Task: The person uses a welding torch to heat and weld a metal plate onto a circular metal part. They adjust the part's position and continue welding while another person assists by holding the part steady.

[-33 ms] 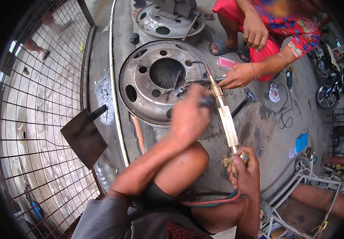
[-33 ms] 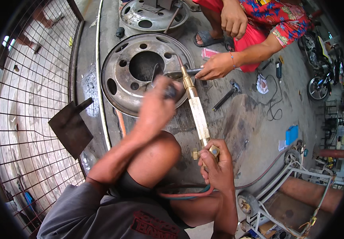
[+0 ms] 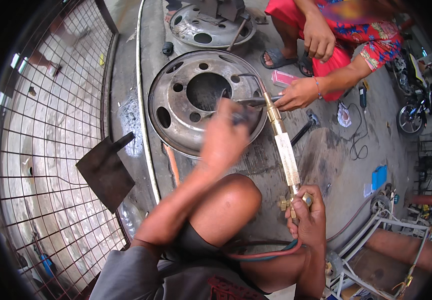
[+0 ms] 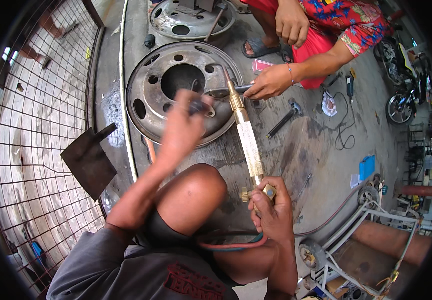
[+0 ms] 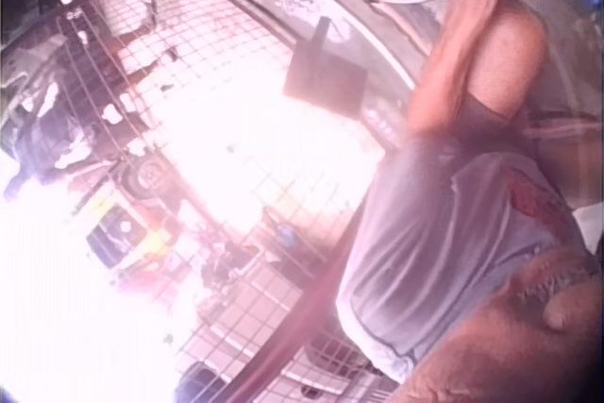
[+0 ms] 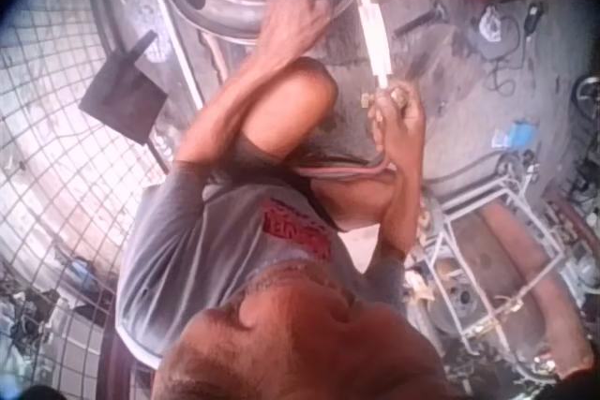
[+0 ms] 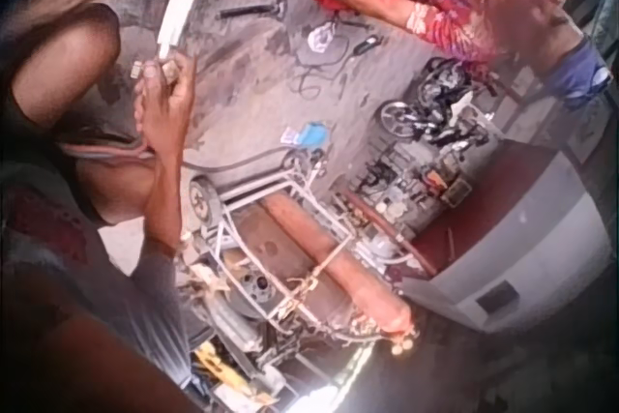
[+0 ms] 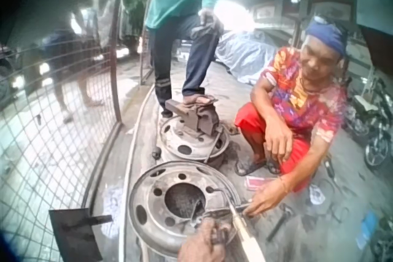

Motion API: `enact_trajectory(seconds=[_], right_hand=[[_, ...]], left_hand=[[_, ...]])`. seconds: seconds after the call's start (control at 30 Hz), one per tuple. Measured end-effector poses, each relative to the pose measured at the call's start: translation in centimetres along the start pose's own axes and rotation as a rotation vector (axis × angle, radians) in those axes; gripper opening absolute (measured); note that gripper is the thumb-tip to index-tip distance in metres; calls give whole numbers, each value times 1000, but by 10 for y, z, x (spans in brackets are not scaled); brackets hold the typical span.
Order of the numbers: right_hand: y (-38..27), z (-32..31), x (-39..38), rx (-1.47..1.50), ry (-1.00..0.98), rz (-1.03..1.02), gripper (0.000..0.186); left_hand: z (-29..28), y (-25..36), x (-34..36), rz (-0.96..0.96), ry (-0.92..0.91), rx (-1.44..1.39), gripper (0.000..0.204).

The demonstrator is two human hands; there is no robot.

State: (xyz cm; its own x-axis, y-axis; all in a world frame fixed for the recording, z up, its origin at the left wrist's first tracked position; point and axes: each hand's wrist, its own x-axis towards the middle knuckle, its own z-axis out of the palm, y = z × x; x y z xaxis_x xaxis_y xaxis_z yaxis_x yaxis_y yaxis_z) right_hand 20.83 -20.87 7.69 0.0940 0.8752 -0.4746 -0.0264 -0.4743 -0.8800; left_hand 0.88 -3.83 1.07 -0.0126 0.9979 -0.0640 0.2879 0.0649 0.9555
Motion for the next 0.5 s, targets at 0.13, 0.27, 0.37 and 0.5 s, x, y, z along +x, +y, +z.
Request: enact_trajectory(seconds=[0.13, 0.27, 0.37, 0.5], right_hand=[[11, 0, -9, 130, -68, -65, 24], [13, 1, -14, 101, -152, -44, 24], [16, 3, -15, 90, -172, -48, 23], [18, 2, -16, 125, -185, -67, 22]], left_hand=[[-63, -48, 63, -103, 61, 316, 43], [-73, -74, 80, 35, 37, 438, 31], [-70, -70, 80, -8, 25, 275, 28], [-60, -58, 78, -89, 46, -25, 31]])
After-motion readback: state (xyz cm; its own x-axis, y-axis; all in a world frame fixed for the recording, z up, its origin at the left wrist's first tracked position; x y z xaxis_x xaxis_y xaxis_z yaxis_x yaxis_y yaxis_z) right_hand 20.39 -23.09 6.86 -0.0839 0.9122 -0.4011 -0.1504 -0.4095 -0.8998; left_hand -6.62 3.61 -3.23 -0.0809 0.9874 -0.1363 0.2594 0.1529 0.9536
